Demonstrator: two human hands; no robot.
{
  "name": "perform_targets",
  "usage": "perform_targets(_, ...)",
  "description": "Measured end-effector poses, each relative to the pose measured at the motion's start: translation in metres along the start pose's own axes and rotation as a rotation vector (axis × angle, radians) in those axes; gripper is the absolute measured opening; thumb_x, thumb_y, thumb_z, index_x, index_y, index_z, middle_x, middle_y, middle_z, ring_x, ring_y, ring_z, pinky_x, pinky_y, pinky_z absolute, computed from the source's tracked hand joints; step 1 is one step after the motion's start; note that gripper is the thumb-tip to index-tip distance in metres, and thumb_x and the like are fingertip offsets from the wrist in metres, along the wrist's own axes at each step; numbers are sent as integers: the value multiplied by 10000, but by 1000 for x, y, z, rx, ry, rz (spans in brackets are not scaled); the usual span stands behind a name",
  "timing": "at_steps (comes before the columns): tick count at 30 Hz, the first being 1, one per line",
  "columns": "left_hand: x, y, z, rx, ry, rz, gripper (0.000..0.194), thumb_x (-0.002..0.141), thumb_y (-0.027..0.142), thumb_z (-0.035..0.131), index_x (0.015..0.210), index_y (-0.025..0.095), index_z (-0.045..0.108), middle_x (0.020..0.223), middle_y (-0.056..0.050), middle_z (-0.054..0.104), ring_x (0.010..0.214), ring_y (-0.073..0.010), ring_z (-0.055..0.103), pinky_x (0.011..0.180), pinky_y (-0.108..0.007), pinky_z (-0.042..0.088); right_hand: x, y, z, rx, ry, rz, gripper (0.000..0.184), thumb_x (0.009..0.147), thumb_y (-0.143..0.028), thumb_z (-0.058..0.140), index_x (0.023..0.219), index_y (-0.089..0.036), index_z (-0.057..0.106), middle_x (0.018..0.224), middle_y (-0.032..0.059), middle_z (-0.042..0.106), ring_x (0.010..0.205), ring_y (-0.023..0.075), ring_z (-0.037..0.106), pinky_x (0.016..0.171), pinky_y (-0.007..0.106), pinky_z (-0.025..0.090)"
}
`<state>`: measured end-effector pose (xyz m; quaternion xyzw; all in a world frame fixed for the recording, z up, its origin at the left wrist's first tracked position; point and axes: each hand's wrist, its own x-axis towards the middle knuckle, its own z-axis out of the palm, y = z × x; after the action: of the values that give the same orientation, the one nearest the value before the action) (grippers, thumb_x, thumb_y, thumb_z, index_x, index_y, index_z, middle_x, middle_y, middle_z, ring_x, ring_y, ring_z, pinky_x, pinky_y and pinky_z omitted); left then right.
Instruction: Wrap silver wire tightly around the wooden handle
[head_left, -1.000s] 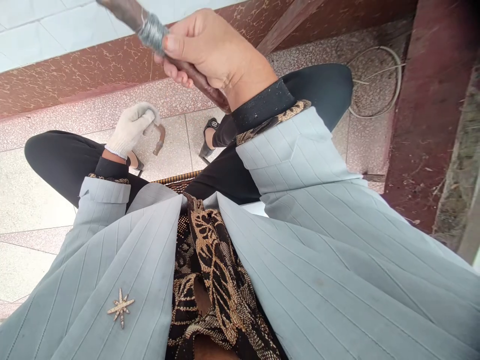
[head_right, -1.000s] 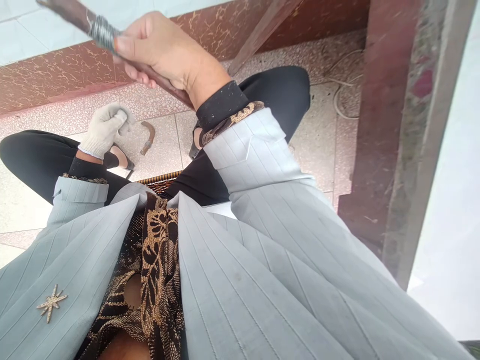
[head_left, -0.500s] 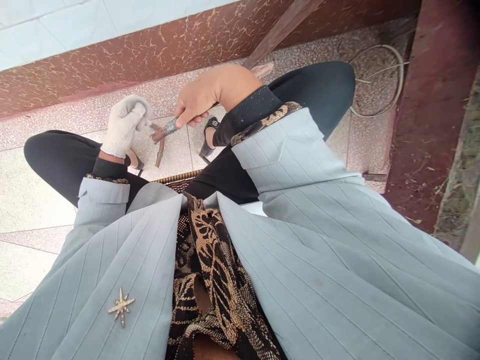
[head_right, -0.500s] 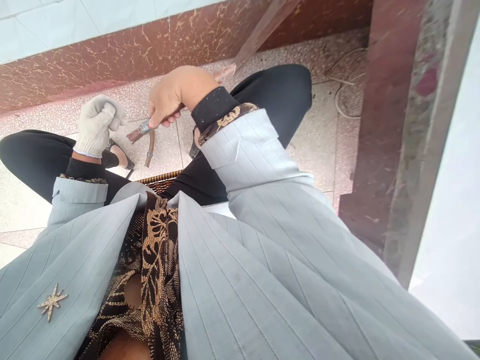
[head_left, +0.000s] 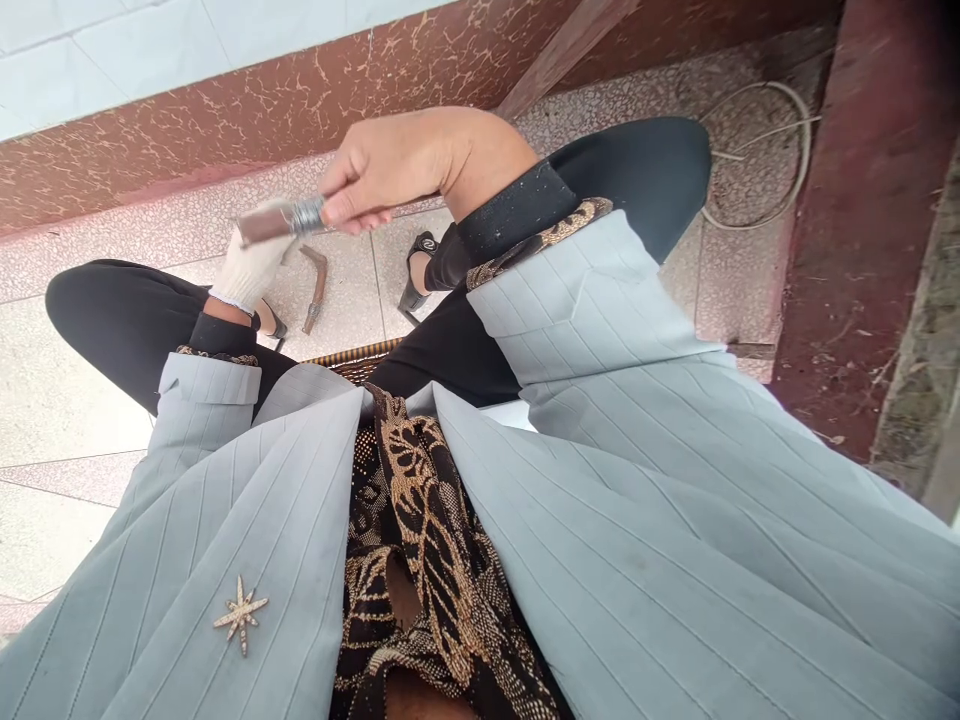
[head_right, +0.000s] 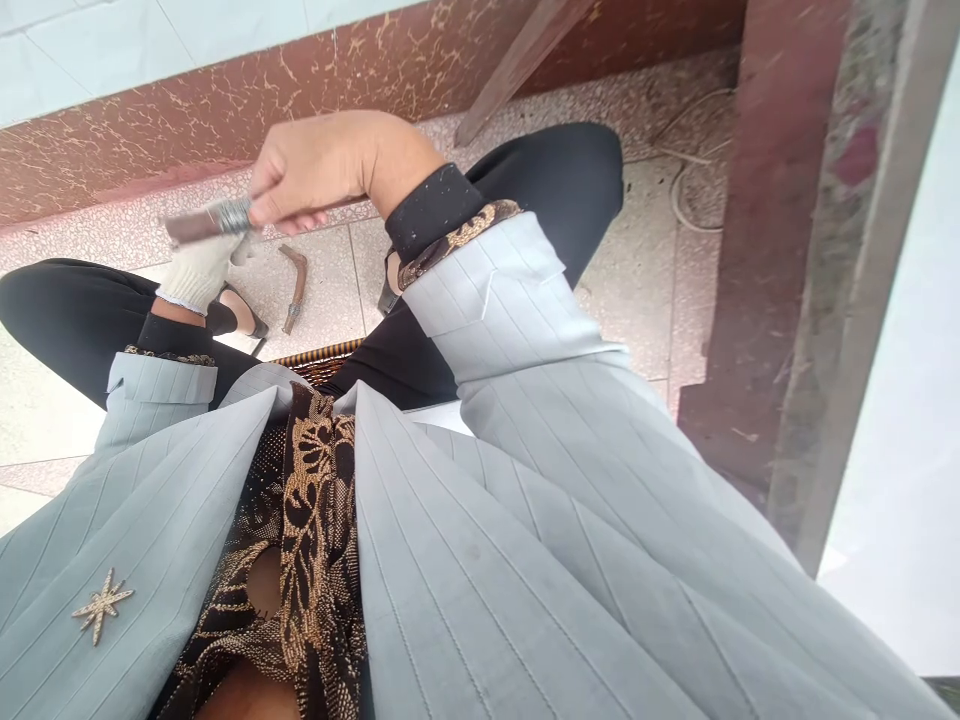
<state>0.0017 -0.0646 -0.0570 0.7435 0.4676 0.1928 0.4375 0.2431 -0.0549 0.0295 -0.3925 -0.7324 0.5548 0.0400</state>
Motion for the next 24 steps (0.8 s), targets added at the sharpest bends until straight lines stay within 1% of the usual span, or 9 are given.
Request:
perform_targets(3,-2,8,7,-68,-128,-27,423,1031,662,451,869,299,598,637,11,539,667,-169,499,693,-412,460,0,4,-1,242,456,-50,327,1056,-142,572,740,-93,640,636,-17,606,497,35,484,476,173,372)
perform_targets(6,-7,15,11,-62,-190,-21,369,991,601,500,851,285,631,658,-16,595,755,-200,602,717,-400,488,6,9,-1,185,575,80,347,1079,-201,559,743,-123,596,677,14,601,528,72,482,495,219,363)
perform_targets(8,-8,16,11,-44,-186,-13,361,982,579,505,842,272,633,661,-27,602,797,-212,621,720,-387,483,12,12,-1,-137,496,249,326,1067,-246,601,772,-112,645,680,29,594,619,113,533,616,251,425)
perform_targets(11,-7,10,8,-44,-118,-18,314,990,509,491,845,270,634,690,-22,605,725,-192,562,687,-387,443,19,16,0,-459,166,414,298,1031,-225,672,780,-73,726,618,29,600,682,142,573,754,286,452)
perform_targets(15,-4,4,0,12,-42,-31,310,1024,500,467,880,281,634,770,-2,655,738,-173,517,745,-414,459,17,19,-1,-327,-276,319,306,1067,-230,654,836,-54,749,572,-60,601,532,16,483,674,205,391)
perform_targets(17,-4,5,-3,3,-40,2,372,1005,614,521,909,280,654,830,-5,689,811,-184,568,800,-431,499,9,16,-4,-210,-314,178,319,1075,-251,634,863,-37,740,575,-89,584,534,-35,475,662,189,355)
perform_targets(19,-5,9,-3,-78,-46,20,422,973,688,563,943,287,692,819,-11,689,807,-188,590,811,-439,530,0,12,-7,-45,-182,13,298,1068,-244,653,870,-32,724,596,-89,587,564,-53,491,658,190,346)
perform_targets(22,-8,16,0,-186,-62,13,356,1006,607,548,942,304,724,732,-7,664,702,-179,563,752,-431,546,-6,6,-6,345,214,-185,321,1129,-246,594,890,-52,685,674,-62,614,582,-27,508,607,171,349)
perform_targets(24,-9,20,4,-185,-107,8,298,1007,519,559,893,291,713,731,-10,672,663,-173,561,707,-411,535,-3,5,-4,570,496,-190,365,1186,-238,453,921,-72,642,678,-52,574,525,11,450,507,179,304)
